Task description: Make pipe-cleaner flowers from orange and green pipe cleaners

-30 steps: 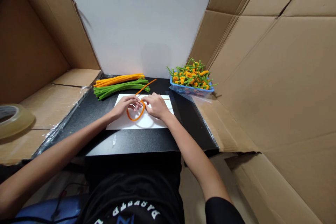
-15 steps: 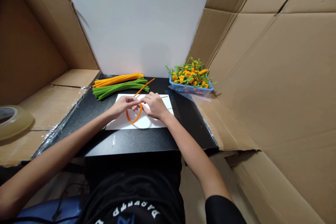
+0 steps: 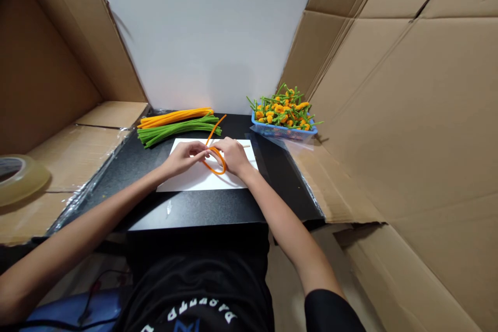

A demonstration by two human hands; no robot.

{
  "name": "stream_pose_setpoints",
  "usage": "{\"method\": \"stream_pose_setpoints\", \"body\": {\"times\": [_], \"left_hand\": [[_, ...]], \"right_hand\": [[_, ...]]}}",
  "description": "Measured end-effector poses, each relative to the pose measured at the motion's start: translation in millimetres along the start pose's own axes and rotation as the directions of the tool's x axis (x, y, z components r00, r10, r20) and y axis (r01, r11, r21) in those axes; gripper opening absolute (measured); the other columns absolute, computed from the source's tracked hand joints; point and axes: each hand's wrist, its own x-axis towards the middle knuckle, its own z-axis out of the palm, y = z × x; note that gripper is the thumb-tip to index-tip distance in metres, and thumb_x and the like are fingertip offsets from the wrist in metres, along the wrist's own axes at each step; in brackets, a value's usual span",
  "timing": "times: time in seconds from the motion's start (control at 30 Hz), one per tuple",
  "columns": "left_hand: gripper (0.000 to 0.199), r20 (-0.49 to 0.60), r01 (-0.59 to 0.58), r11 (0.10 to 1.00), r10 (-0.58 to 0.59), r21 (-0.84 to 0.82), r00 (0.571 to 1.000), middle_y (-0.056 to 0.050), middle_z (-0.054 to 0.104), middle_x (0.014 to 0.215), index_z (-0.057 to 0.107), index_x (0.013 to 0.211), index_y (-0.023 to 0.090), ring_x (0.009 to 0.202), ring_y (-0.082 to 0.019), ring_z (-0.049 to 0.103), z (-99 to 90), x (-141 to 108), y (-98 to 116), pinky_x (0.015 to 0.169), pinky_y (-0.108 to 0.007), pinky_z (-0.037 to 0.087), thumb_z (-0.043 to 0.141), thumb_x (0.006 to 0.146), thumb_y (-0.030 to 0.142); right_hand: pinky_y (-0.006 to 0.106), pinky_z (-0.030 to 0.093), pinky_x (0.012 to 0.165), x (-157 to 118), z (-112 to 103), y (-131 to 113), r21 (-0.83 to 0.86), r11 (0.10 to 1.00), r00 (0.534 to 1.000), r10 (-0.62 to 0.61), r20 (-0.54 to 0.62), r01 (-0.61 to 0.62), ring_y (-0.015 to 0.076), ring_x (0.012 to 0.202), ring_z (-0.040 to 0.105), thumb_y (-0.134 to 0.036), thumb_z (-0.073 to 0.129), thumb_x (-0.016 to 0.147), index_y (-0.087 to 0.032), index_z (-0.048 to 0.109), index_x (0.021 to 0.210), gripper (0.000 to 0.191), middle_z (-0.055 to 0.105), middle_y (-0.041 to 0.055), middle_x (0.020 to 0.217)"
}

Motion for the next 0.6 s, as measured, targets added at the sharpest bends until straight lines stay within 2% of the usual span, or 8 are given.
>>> {"method": "stream_pose_setpoints", "body": {"times": [0.1, 0.17, 0.3, 0.4, 0.6], "left_hand": [[0.025, 0.006, -0.162, 0.94, 0.168, 0.301, 0.986, -0.004, 0.073, 0.082, 0.067, 0.095, 0.017, 0.07, -0.015, 0.066, 1.3, -3, 1, 0.065, -0.025, 0.05, 0.054, 0.097, 0.038], [0.022, 0.006, -0.232, 0.876, 0.253, 0.422, 0.967, -0.005, 0.073, 0.084, 0.065, 0.095, 0.017, 0.072, -0.016, 0.066, 3.1, -4, 2, 0.066, -0.027, 0.049, 0.051, 0.099, 0.033], [0.022, -0.025, -0.289, 0.8, 0.355, 0.525, 0.935, -0.007, 0.072, 0.092, 0.063, 0.104, 0.016, 0.082, -0.018, 0.067, 9.0, -6, 1, 0.073, -0.031, 0.051, 0.045, 0.101, 0.027], [0.023, -0.039, -0.31, 0.731, 0.418, 0.608, 0.908, -0.009, 0.07, 0.091, 0.062, 0.105, 0.015, 0.082, -0.019, 0.064, 13.1, -6, -2, 0.072, -0.032, 0.05, 0.042, 0.102, 0.025], [0.026, 0.048, -0.392, 0.553, 0.535, 0.735, 0.844, -0.007, 0.063, 0.08, 0.06, 0.092, 0.016, 0.072, -0.019, 0.055, 13.4, -5, 0, 0.066, -0.033, 0.045, 0.038, 0.104, 0.022]], "right_hand": [[0.029, 0.038, 0.071, 0, 0, -1, 0.074, 0.995, 0.997, 0.075, -0.031, -0.073, 0.0186, 0.074, 0.057, -0.05, 0.055, 0.096, -0.018, 0.074, 0.085, 0.039, 0.071, 0.0064, 0.081], [0.027, 0.035, 0.065, 0, 0, -3, 0.148, 0.98, 0.989, 0.14, -0.045, -0.132, 0.0154, 0.065, 0.054, -0.053, 0.056, 0.094, -0.017, 0.072, 0.08, 0.041, 0.066, 0.003, 0.071], [0.026, 0.037, 0.064, 2, 0, -11, 0.307, 0.925, 0.965, 0.256, -0.061, -0.226, 0.0142, 0.062, 0.053, -0.055, 0.054, 0.093, -0.018, 0.069, 0.075, 0.044, 0.061, 0.0005, 0.064], [0.027, 0.04, 0.064, 4, 1, -16, 0.43, 0.862, 0.946, 0.32, -0.051, -0.268, 0.0142, 0.06, 0.053, -0.059, 0.053, 0.091, -0.018, 0.066, 0.069, 0.049, 0.058, 0.0007, 0.061], [0.027, 0.037, 0.056, 6, 3, -17, 0.554, 0.774, 0.926, 0.378, -0.016, -0.307, 0.012, 0.053, 0.048, -0.068, 0.05, 0.088, -0.018, 0.052, 0.052, 0.062, 0.054, 0.0019, 0.053]]}}
